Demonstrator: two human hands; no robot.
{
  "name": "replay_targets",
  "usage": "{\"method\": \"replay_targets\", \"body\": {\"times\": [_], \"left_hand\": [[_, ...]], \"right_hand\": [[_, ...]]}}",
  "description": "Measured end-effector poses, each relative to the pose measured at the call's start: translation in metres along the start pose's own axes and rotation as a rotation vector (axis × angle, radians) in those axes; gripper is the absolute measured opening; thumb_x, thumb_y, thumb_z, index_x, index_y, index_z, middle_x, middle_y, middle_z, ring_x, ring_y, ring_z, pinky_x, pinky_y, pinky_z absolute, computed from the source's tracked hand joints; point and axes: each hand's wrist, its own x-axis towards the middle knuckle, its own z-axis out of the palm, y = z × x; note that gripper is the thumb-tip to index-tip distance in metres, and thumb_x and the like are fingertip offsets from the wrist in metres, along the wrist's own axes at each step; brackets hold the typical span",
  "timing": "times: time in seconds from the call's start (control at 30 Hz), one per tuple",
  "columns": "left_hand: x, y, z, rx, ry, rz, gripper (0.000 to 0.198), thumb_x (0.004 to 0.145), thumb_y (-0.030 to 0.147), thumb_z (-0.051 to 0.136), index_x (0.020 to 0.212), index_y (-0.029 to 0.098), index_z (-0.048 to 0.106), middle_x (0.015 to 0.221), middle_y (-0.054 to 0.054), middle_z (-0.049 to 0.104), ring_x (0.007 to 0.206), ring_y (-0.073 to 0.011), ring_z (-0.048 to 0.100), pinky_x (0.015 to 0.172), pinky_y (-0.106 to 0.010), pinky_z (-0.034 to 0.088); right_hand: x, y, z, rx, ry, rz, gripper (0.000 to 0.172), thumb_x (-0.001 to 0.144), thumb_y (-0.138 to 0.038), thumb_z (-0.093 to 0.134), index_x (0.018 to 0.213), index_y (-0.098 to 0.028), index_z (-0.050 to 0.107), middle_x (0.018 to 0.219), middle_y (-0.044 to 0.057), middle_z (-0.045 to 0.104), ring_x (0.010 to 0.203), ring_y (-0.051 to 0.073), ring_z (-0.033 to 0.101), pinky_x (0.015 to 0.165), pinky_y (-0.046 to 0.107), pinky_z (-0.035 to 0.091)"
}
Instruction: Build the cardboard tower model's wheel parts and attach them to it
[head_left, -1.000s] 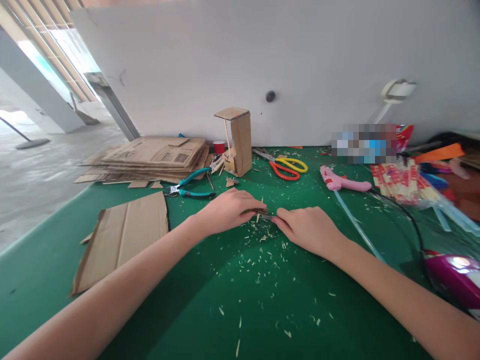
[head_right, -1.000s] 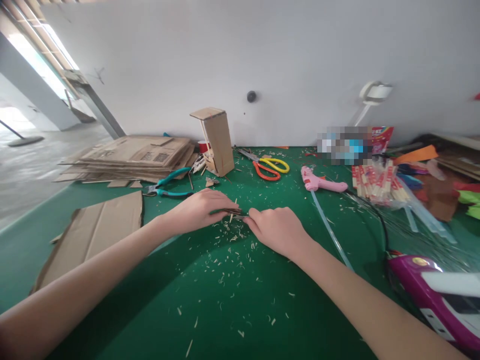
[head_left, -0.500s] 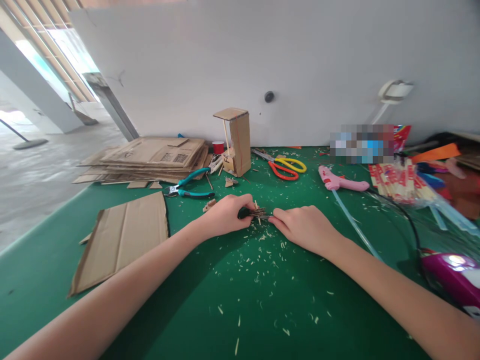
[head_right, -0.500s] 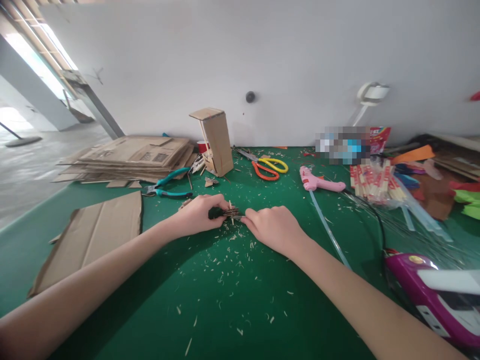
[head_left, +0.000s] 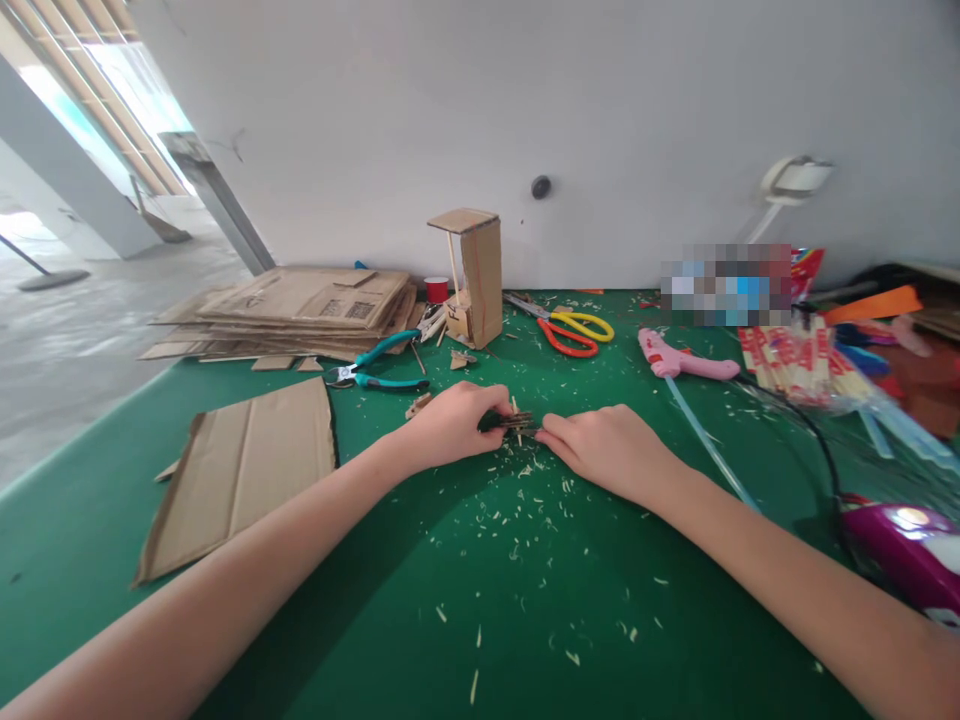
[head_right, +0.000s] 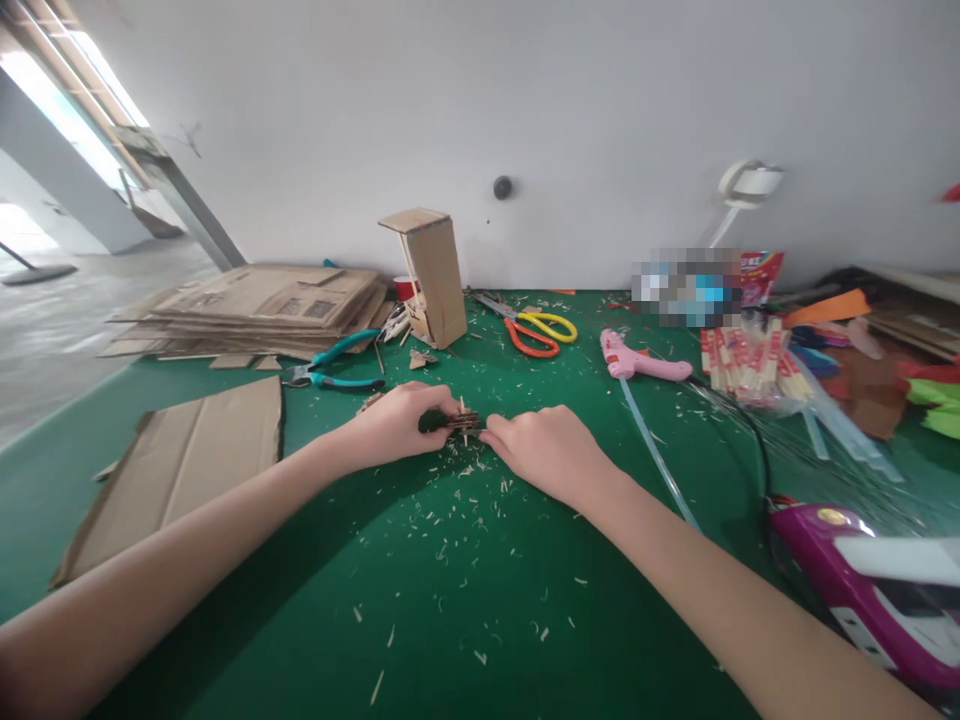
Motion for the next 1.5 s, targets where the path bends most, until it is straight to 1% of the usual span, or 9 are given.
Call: {"method": "replay_targets", "body": {"times": [0.2,0.33,0.5,0.77,1.07,1.2,1.3,1.4,1.5], "left_hand": [[0.0,0.001,0.0,0.009,0.005,0.001,0.016,0.073,0.015,0.054,0.087,0.021,0.059,0.086,0.0,0.067,0.081,-0.0169,0.059,0.071,-0.028,0.045],[0.0,0.001,0.001,0.031,0.006,0.007,0.017,0.073,0.015,0.054,0.087,0.021,0.059,0.086,0.0,0.067,0.082,-0.0169,0.059,0.071,-0.028,0.044],[0.0,0.0,0.002,0.039,0.015,0.009,0.015,0.073,0.017,0.054,0.086,0.021,0.058,0.085,0.0,0.066,0.082,-0.0172,0.058,0.07,-0.028,0.043],[0.001,0.003,0.003,0.039,0.017,0.042,0.014,0.072,0.016,0.056,0.085,0.021,0.058,0.084,0.001,0.067,0.08,-0.0174,0.058,0.073,-0.028,0.044],[0.002,0.005,0.003,0.085,0.028,0.048,0.012,0.072,0.016,0.056,0.082,0.02,0.058,0.079,0.001,0.066,0.078,-0.0173,0.058,0.074,-0.029,0.044],[0.002,0.004,0.004,0.082,0.038,0.046,0.012,0.071,0.016,0.057,0.082,0.02,0.058,0.079,0.001,0.066,0.076,-0.0171,0.058,0.073,-0.028,0.043],[0.002,0.004,0.004,0.108,0.034,0.072,0.011,0.072,0.016,0.056,0.083,0.019,0.057,0.076,0.002,0.064,0.074,-0.016,0.058,0.076,-0.029,0.043],[0.003,0.004,0.004,0.176,0.025,0.145,0.021,0.076,0.014,0.051,0.095,0.019,0.056,0.077,0.001,0.064,0.077,-0.0156,0.06,0.084,-0.032,0.04],[0.004,0.005,0.002,0.219,0.003,0.22,0.031,0.08,0.012,0.046,0.108,0.022,0.055,0.087,0.0,0.066,0.087,-0.0159,0.06,0.089,-0.033,0.036]], "right_hand": [[0.002,0.004,-0.002,0.065,-0.055,-0.081,0.041,0.095,-0.04,0.026,0.075,-0.019,0.055,0.054,0.001,0.06,0.042,0.011,0.048,0.047,0.029,0.011],[0.001,0.004,0.0,0.109,-0.053,-0.005,0.042,0.095,-0.042,0.026,0.075,-0.02,0.056,0.055,0.001,0.06,0.045,0.012,0.049,0.047,0.028,0.013],[0.0,-0.002,-0.001,0.032,-0.064,0.025,0.041,0.095,-0.043,0.026,0.079,-0.021,0.058,0.056,0.001,0.061,0.044,0.014,0.05,0.047,0.028,0.011],[0.003,0.004,-0.009,0.13,-0.136,-0.087,0.042,0.094,-0.041,0.029,0.075,-0.021,0.06,0.055,0.001,0.061,0.044,0.013,0.049,0.047,0.028,0.014],[-0.005,0.001,-0.024,0.269,-0.257,-0.006,0.045,0.094,-0.042,0.029,0.065,-0.021,0.057,0.054,0.0,0.057,0.045,0.012,0.046,0.046,0.027,0.018],[-0.008,0.004,-0.018,0.201,-0.163,0.023,0.044,0.094,-0.043,0.026,0.069,-0.021,0.054,0.05,-0.001,0.054,0.042,0.012,0.042,0.045,0.027,0.015],[-0.008,0.005,-0.01,0.099,-0.068,0.007,0.041,0.095,-0.043,0.026,0.073,-0.021,0.054,0.052,-0.001,0.057,0.043,0.013,0.045,0.047,0.028,0.012],[-0.007,0.007,-0.005,0.11,-0.035,-0.052,0.038,0.095,-0.04,0.028,0.075,-0.021,0.054,0.062,-0.001,0.064,0.049,0.013,0.052,0.048,0.028,0.012],[-0.008,0.009,-0.003,0.122,-0.006,-0.068,0.035,0.095,-0.038,0.031,0.075,-0.02,0.053,0.066,-0.002,0.065,0.054,0.013,0.056,0.049,0.028,0.013]]}}
